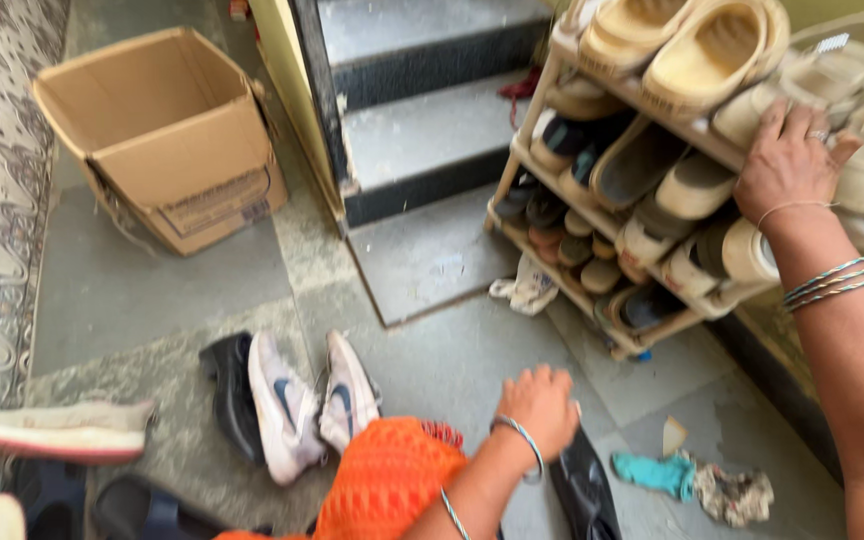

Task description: The person organizes various shoes by picking them up from the floor and placing them onto a multi-tier shoe rack. The person handles sandals, sneakers, and slip-on shoes, arranging them one by one on the rack.

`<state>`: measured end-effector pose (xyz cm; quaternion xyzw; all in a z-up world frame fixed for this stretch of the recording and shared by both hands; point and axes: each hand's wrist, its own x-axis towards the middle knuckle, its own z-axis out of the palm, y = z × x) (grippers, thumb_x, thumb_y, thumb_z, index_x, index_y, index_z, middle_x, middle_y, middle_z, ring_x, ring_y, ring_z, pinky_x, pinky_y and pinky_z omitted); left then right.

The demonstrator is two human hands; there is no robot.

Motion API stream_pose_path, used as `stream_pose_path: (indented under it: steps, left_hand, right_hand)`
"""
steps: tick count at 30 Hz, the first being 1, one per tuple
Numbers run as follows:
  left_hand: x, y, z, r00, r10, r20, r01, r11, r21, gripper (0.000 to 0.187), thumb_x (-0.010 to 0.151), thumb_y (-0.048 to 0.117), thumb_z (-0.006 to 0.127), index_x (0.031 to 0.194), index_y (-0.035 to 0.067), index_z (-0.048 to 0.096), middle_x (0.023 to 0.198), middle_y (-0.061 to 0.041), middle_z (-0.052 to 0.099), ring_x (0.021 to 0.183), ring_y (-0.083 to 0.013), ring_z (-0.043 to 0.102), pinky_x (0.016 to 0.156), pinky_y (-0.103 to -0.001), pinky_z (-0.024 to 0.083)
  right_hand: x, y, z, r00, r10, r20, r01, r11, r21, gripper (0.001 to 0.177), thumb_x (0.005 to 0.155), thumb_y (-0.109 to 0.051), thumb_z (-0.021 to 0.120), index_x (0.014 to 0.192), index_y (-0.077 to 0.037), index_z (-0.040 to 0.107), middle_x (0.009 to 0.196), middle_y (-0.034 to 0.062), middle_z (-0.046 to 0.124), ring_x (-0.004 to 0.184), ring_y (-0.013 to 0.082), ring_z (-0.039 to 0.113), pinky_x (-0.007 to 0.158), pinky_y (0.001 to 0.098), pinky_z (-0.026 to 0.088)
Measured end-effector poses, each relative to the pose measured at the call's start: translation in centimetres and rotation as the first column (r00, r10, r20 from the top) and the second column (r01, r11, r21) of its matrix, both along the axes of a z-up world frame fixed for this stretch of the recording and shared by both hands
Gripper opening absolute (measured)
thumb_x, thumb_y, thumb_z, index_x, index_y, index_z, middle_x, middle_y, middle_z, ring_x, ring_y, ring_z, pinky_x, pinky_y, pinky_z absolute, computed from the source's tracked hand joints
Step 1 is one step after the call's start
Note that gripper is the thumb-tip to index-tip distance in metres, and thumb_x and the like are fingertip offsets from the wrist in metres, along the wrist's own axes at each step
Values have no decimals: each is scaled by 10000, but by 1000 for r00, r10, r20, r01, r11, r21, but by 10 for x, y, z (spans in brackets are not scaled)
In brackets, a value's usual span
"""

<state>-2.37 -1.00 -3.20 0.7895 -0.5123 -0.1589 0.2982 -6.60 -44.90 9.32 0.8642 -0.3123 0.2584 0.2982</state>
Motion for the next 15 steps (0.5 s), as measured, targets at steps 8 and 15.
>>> stream_pose_path:
  steps: [8, 15]
  left_hand:
    - [12, 17, 25, 972, 149, -181, -156, 988, -22, 169, 947, 215, 596, 1045, 150, 717, 837, -100, 718, 933, -309, 681, 953, -462, 406]
    - [4, 10, -1, 981, 165, 104, -132, 954, -270, 380, 703, 148, 674, 1078, 170, 731, 1100, -149, 707, 1127, -317, 606, 991, -540, 310]
  right_hand:
    - [-76, 163, -174, 986, 166, 19, -157, 876, 457, 433, 947, -260, 691, 1349, -144, 577, 1220, 169, 577, 1193, 365, 528, 1079, 578, 384]
    - [-213, 346, -380, 891, -445, -93, 148, 89, 985, 201, 833, -242, 686, 875, -92, 812, 857, 225, 772, 829, 354, 766, 788, 466, 579]
